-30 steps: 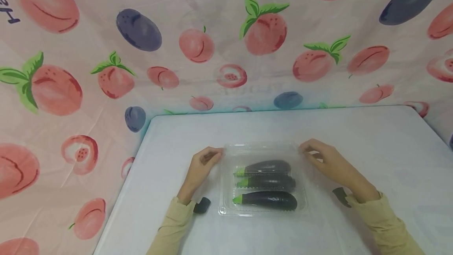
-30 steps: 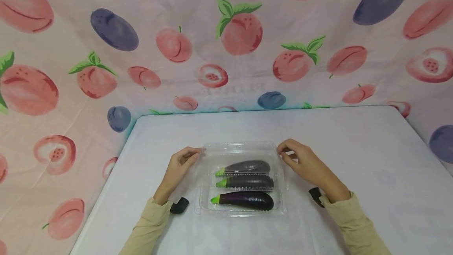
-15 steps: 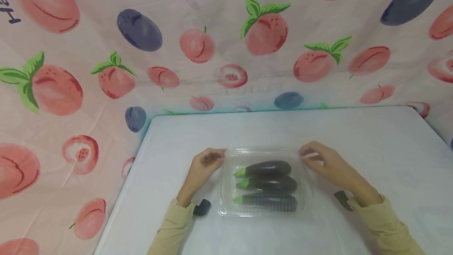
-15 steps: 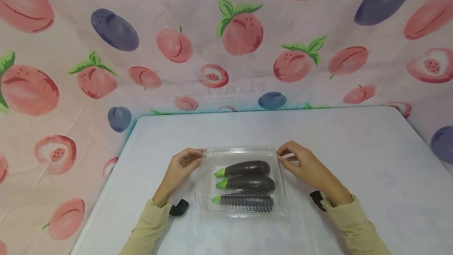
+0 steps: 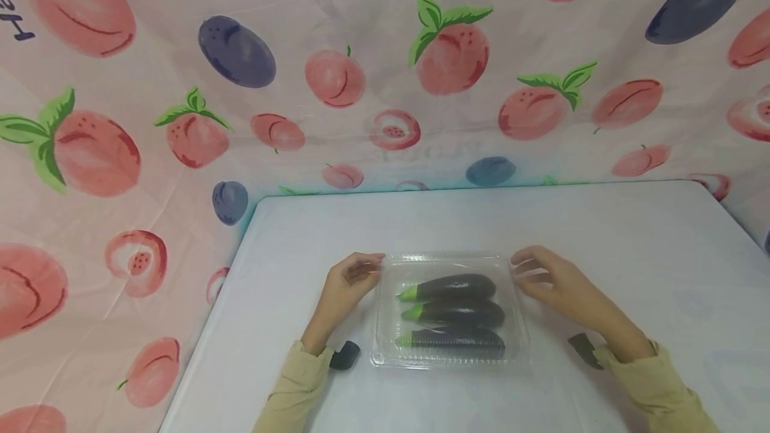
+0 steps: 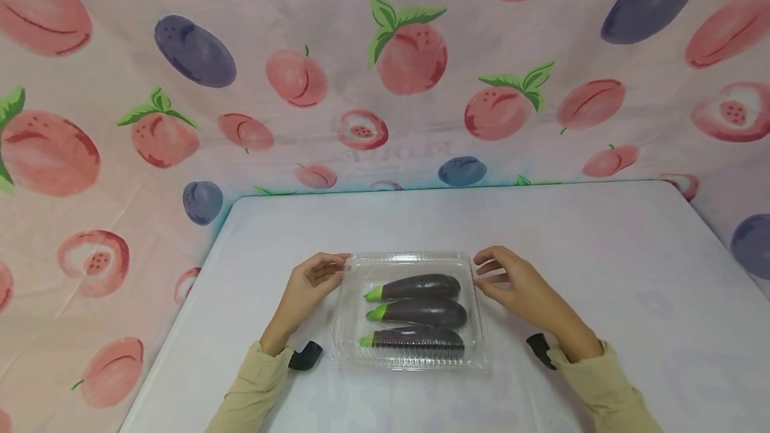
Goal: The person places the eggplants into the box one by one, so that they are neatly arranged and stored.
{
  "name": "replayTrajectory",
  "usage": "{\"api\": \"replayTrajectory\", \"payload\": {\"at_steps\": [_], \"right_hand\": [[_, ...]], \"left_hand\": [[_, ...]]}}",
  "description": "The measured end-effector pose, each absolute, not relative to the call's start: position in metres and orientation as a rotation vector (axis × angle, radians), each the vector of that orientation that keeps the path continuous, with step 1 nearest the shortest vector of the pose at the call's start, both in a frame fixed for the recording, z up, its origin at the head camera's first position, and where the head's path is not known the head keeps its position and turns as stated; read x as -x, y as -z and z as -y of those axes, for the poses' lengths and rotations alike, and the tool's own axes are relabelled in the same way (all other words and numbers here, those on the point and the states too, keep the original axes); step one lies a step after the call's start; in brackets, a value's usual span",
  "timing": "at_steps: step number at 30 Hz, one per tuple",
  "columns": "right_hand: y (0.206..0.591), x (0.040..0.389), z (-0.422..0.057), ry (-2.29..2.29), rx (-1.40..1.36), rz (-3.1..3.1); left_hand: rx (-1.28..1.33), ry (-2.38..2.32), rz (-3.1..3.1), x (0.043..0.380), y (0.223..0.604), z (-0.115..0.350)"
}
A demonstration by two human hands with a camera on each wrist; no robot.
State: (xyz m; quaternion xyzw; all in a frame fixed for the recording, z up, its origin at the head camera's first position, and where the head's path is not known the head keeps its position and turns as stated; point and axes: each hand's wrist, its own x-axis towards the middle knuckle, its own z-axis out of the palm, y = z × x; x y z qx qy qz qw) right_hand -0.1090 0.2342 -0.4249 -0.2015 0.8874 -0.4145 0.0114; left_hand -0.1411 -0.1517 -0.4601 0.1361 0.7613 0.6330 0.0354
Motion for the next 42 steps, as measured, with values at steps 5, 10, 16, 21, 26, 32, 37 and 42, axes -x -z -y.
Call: {"api": "replayTrajectory", "payload": {"at_steps": [5,10,16,21,26,32,37,42], "right_hand": [[0.427,0.107,-0.235,1.283,0.591,-2.752],[0.425,0.104,-0.237,1.304,0.556,-2.686],[0.431,0.105,-0.242,1.333,0.514,-2.612],[0.432,0.105,-0.242,1.438,0.490,-2.489],[0.432,0.104,-0.241,1.544,0.452,-2.400],[0.434,0.104,-0.238,1.615,0.406,-2.342],[0.435,0.103,-0.238,1.627,0.394,-2.338],[0.435,0.104,-0.237,1.625,0.383,-2.348]], "left_hand": [[-0.426,-1.969,-2.344,0.139,0.462,0.151],[-0.418,-1.978,-2.374,0.137,0.464,0.151],[-0.371,-1.996,-2.402,0.133,0.462,0.149],[-0.327,-2.001,-2.452,0.133,0.465,0.146],[-0.276,-1.959,-2.512,0.129,0.461,0.143],[-0.285,-1.906,-2.536,0.124,0.460,0.145],[-0.257,-1.863,-2.522,0.116,0.458,0.149],[-0.232,-1.813,-2.505,0.108,0.456,0.152]]}}
